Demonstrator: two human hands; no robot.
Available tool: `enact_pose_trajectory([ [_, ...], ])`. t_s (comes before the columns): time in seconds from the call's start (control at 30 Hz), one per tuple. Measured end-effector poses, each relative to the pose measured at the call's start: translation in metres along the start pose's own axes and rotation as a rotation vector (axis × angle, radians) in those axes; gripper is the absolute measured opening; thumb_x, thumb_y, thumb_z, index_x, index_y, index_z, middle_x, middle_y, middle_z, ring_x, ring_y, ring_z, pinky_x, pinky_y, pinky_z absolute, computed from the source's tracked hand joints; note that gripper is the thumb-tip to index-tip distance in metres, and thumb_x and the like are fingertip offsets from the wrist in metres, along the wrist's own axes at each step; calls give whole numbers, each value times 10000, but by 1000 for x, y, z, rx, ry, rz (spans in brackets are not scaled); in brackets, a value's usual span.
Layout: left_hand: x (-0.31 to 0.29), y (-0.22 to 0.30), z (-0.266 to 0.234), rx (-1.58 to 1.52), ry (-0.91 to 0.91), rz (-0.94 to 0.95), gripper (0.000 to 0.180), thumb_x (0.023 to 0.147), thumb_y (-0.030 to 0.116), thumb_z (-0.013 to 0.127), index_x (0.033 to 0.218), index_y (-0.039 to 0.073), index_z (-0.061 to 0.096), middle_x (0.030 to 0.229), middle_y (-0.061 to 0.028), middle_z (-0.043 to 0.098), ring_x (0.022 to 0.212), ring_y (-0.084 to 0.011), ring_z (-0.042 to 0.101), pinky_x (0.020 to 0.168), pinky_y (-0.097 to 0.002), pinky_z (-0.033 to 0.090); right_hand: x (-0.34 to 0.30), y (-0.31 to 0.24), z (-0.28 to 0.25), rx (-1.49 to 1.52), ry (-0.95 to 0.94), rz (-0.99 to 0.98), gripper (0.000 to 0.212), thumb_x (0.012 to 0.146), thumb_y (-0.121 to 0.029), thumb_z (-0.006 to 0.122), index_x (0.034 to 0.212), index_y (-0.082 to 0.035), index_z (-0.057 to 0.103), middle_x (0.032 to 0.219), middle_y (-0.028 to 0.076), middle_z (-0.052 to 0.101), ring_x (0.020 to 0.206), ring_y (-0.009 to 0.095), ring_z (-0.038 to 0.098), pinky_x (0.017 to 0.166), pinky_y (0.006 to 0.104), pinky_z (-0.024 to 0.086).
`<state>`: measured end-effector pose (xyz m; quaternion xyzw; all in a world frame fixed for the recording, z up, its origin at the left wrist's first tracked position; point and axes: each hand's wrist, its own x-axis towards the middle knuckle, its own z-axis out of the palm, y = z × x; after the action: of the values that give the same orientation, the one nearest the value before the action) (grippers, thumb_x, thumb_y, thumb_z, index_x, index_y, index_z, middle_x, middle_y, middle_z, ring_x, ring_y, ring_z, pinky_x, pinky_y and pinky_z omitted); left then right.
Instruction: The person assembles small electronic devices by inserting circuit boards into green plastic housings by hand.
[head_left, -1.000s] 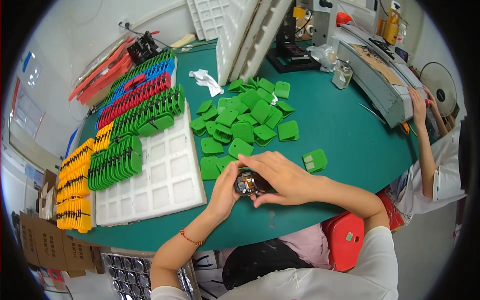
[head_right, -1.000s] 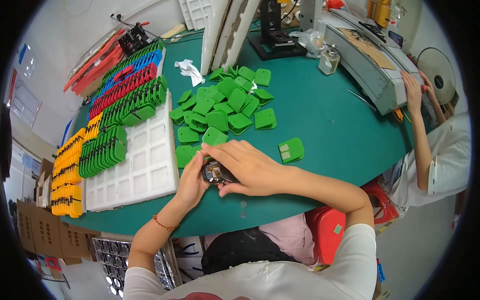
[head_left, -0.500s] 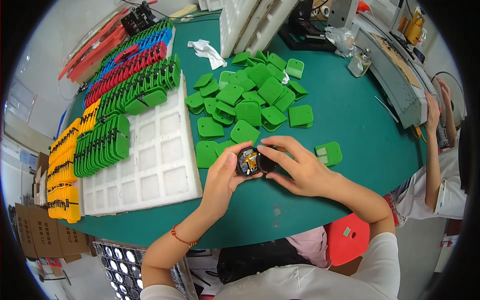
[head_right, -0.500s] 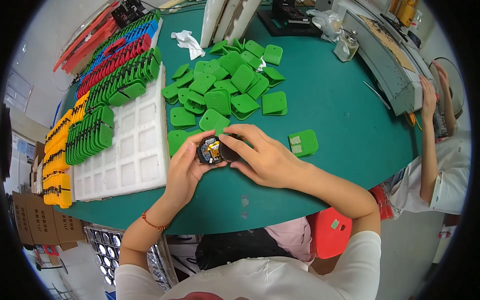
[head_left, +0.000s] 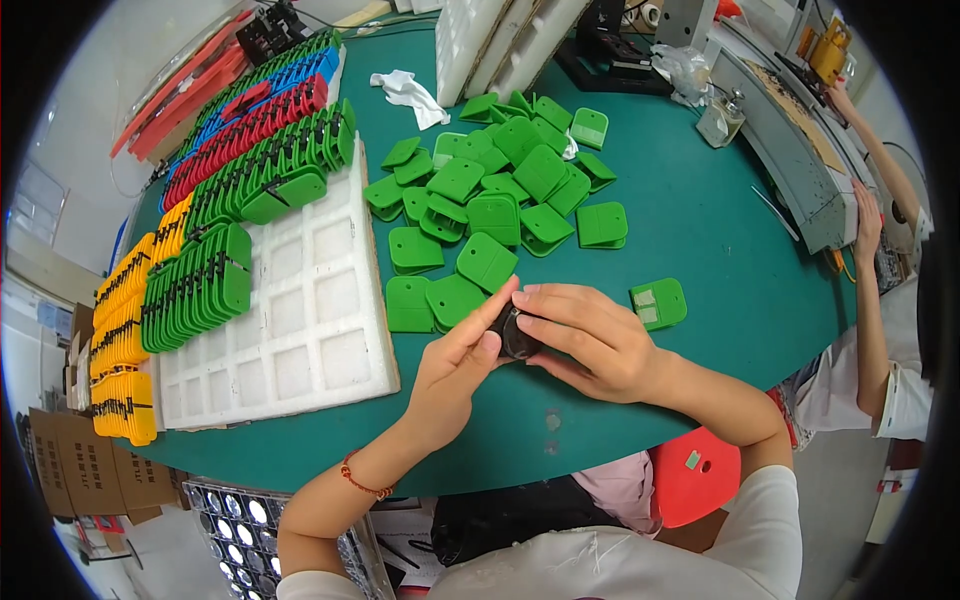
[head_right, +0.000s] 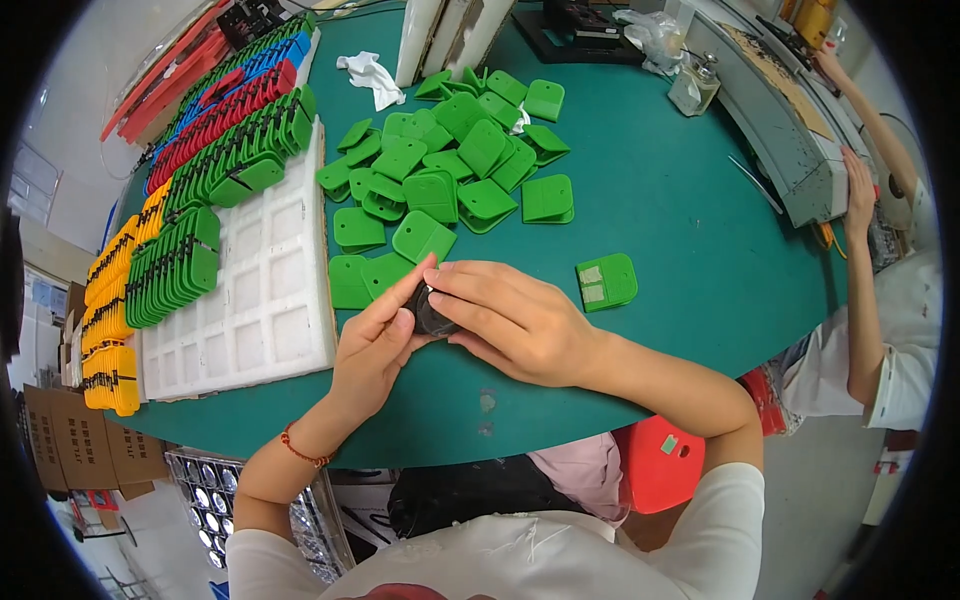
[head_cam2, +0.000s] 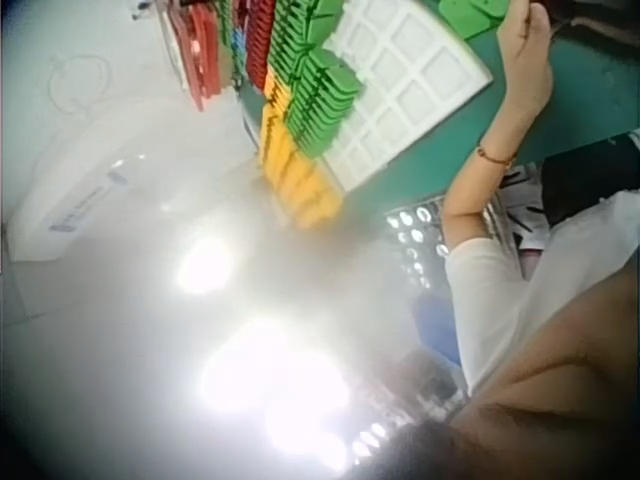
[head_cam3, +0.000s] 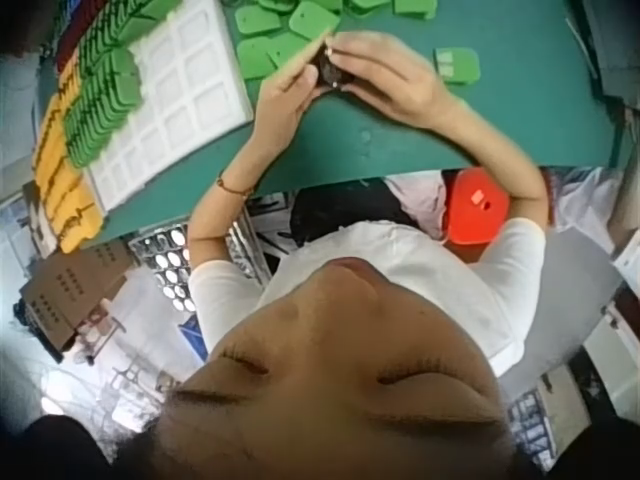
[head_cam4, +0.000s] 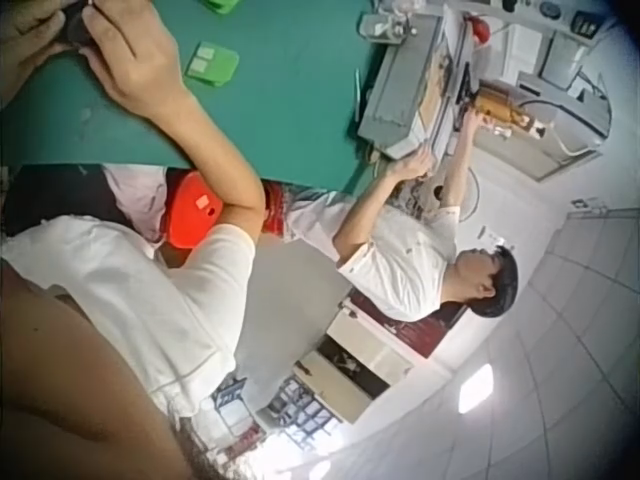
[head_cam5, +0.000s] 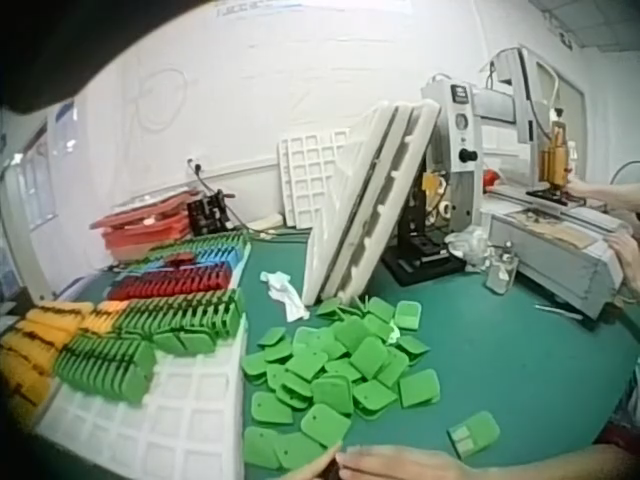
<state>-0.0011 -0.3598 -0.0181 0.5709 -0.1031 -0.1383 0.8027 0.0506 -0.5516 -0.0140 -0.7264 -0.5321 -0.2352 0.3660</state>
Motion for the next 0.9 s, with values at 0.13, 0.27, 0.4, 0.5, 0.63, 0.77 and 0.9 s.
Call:
enact_pose_trajectory([
  [0.13,-2,6,4,126,2,25,449,992,173,373,1399,0,293,1309,-92,458,1120,-121,476,968,-270,393,1,0,-2,-1,9,-20,435,653,-27,713,1057,62,579,1125,181,578,996,339,590,803,382,526],
  [0.27,-4,6,3,205,-1,56,447,991,166,380,1395,-7,300,1309,-95,464,1124,-118,467,966,-251,372,2,0,-3,-1,4,-31,443,653,-21,710,1067,66,579,1123,183,579,1011,341,588,816,385,525],
  [0.4,-4,5,4,229,9,111,445,983,147,399,1390,-10,312,1306,-102,471,1126,-114,461,965,-241,355,2,-1,-4,-4,9,-37,446,650,-12,709,1070,69,582,1112,185,583,1013,339,590,818,384,526],
  [0.5,-4,4,5,245,14,138,445,979,141,410,1387,-11,318,1302,-107,477,1121,-111,461,958,-237,358,2,-1,-4,-7,5,-37,438,647,-10,710,1061,69,591,1098,183,589,1017,334,591,819,381,527],
  [0.63,-5,5,4,358,36,183,437,972,137,427,1376,-8,342,1219,-101,551,1009,-87,507,869,-210,401,4,-1,-6,-5,-4,-40,427,641,-5,711,1048,69,605,1080,174,599,1028,326,590,828,377,526],
  [0.77,-6,1,0,459,33,200,428,967,134,436,1366,-5,362,1123,-83,608,883,-64,524,780,-191,423,3,-2,-5,6,-6,-38,424,639,-1,709,1045,68,610,1078,168,602,1030,321,591,835,375,525],
  [0.9,-5,3,0,452,30,213,428,962,124,447,1363,-3,368,1078,-74,624,834,-48,516,741,-180,427,0,0,-4,20,-13,-17,436,638,-14,714,1059,47,613,1090,154,604,1038,316,588,827,371,524],
])
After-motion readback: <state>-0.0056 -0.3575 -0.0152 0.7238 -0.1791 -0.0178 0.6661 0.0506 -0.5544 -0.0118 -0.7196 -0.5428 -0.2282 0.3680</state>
